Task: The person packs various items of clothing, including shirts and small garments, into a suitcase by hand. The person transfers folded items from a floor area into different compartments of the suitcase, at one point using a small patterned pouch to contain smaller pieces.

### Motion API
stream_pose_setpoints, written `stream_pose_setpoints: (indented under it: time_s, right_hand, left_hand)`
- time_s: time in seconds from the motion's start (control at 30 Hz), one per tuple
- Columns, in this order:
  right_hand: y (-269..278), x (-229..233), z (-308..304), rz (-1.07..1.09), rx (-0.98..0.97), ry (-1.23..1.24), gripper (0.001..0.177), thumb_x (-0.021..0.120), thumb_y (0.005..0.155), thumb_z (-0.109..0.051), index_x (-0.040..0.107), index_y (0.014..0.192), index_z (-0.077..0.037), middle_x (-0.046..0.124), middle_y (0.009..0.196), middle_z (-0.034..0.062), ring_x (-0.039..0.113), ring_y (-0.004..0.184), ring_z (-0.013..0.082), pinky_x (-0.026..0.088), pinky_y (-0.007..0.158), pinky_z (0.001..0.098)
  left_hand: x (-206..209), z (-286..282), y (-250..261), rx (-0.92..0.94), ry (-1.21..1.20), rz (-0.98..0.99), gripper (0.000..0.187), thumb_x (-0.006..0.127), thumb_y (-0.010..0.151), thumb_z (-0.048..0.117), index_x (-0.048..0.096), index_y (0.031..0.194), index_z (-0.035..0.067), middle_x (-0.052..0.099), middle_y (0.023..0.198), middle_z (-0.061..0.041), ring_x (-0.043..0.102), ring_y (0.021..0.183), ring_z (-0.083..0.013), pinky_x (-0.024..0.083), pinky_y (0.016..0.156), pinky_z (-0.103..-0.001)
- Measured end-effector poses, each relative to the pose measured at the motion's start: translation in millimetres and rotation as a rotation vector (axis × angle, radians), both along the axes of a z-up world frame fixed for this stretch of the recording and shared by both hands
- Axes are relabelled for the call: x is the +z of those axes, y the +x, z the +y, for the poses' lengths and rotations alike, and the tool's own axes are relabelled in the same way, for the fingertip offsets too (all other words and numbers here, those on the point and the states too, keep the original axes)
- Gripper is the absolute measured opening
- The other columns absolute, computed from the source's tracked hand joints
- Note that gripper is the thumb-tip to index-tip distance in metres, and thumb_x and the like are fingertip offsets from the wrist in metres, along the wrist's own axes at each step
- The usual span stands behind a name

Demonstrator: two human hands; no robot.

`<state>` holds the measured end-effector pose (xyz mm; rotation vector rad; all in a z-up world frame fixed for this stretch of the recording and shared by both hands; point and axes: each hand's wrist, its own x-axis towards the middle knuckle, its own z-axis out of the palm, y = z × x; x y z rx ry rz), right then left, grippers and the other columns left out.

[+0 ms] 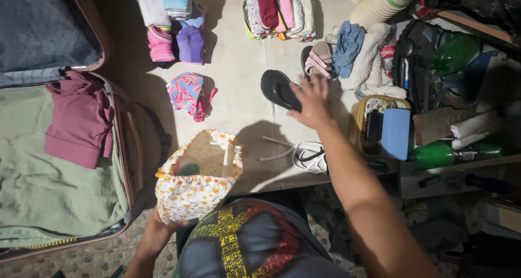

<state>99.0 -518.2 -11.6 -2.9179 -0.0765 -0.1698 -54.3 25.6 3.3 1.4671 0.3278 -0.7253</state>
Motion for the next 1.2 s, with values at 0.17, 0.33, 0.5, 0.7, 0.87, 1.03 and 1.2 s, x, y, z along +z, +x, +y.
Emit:
stream_pose_setpoints:
  time_s: [0.17, 0.33, 0.5, 0.7, 0.87, 1.03, 1.2]
  right_hand:
    - [1, -37, 12, 0.110, -0.034, -0.141, 0.100, 0.082, 0.074, -0.051, 0.043, 0.153, -0.006, 0.050, 0.150, 0.0146, 0.036, 0.145, 0.0366, 0.010, 0.122, 0.0597]
    - [-27, -34, 11, 0.398, -0.344, -0.136, 0.101, 0.077, 0.079, -0.057, 0.037, 0.155, -0.003, 0.047, 0.150, 0.0194, 0.034, 0.143, 0.0375, 0.008, 0.123, 0.0582]
    - [-66, -47, -3, 0.179, -0.423, -0.179, 0.095, 0.075, 0.080, -0.063, 0.046, 0.146, -0.001, 0.051, 0.139, 0.0211, 0.037, 0.139, 0.0388, 0.012, 0.121, 0.0601]
    - [-53, -12, 28, -0.089, -0.414, -0.085, 0.084, 0.081, 0.077, -0.053, 0.057, 0.137, 0.000, 0.050, 0.137, 0.0232, 0.036, 0.134, 0.0424, 0.016, 0.112, 0.0617]
    - [-49, 95, 73, -0.317, -0.115, 0.558, 0.047, 0.081, 0.086, -0.016, 0.062, 0.126, 0.000, 0.057, 0.130, 0.0178, 0.053, 0.123, 0.0342, 0.041, 0.105, 0.0471]
    - [-62, 235, 121, -0.362, 0.526, 0.901, 0.020, 0.074, 0.087, 0.005, 0.068, 0.100, -0.009, 0.071, 0.104, 0.0045, 0.072, 0.094, 0.0195, 0.060, 0.078, 0.0252]
    - [-54, 282, 187, -0.024, 0.712, 0.596, 0.022, 0.076, 0.086, -0.009, 0.073, 0.104, 0.003, 0.074, 0.104, 0.0166, 0.073, 0.091, 0.0315, 0.058, 0.079, 0.0389]
  left_hand:
    - [-6, -5, -5, 0.018, 0.025, 0.027, 0.085, 0.078, 0.063, -0.017, 0.047, 0.140, 0.000, 0.070, 0.128, -0.013, 0.066, 0.116, -0.0210, 0.050, 0.104, -0.039]
    - [-5, -13, -2, 0.017, 0.005, 0.022, 0.084, 0.078, 0.064, -0.015, 0.047, 0.140, 0.001, 0.070, 0.129, -0.012, 0.066, 0.118, -0.0200, 0.050, 0.104, -0.039]
    - [-12, -16, 1, 0.008, -0.084, -0.014, 0.082, 0.079, 0.065, -0.014, 0.049, 0.140, -0.001, 0.070, 0.128, -0.013, 0.068, 0.116, -0.0218, 0.052, 0.103, -0.040]
    - [12, -37, 19, 0.056, -0.079, -0.057, 0.085, 0.079, 0.063, -0.015, 0.048, 0.141, 0.000, 0.069, 0.130, -0.012, 0.068, 0.116, -0.0219, 0.053, 0.103, -0.040]
    - [32, -44, 45, 0.073, -0.029, -0.161, 0.062, 0.068, 0.078, -0.008, 0.055, 0.138, 0.000, 0.069, 0.129, -0.010, 0.066, 0.115, -0.0197, 0.054, 0.100, -0.039]
    - [55, -58, 72, 0.457, -0.646, 0.528, 0.052, 0.061, 0.087, 0.033, 0.064, 0.124, -0.003, 0.073, 0.116, -0.018, 0.071, 0.100, -0.0279, 0.057, 0.090, -0.042]
    - [22, -51, 74, 0.097, -0.409, -0.201, 0.027, 0.070, 0.092, 0.002, 0.064, 0.118, 0.001, 0.073, 0.119, -0.007, 0.068, 0.106, -0.0107, 0.057, 0.095, -0.033]
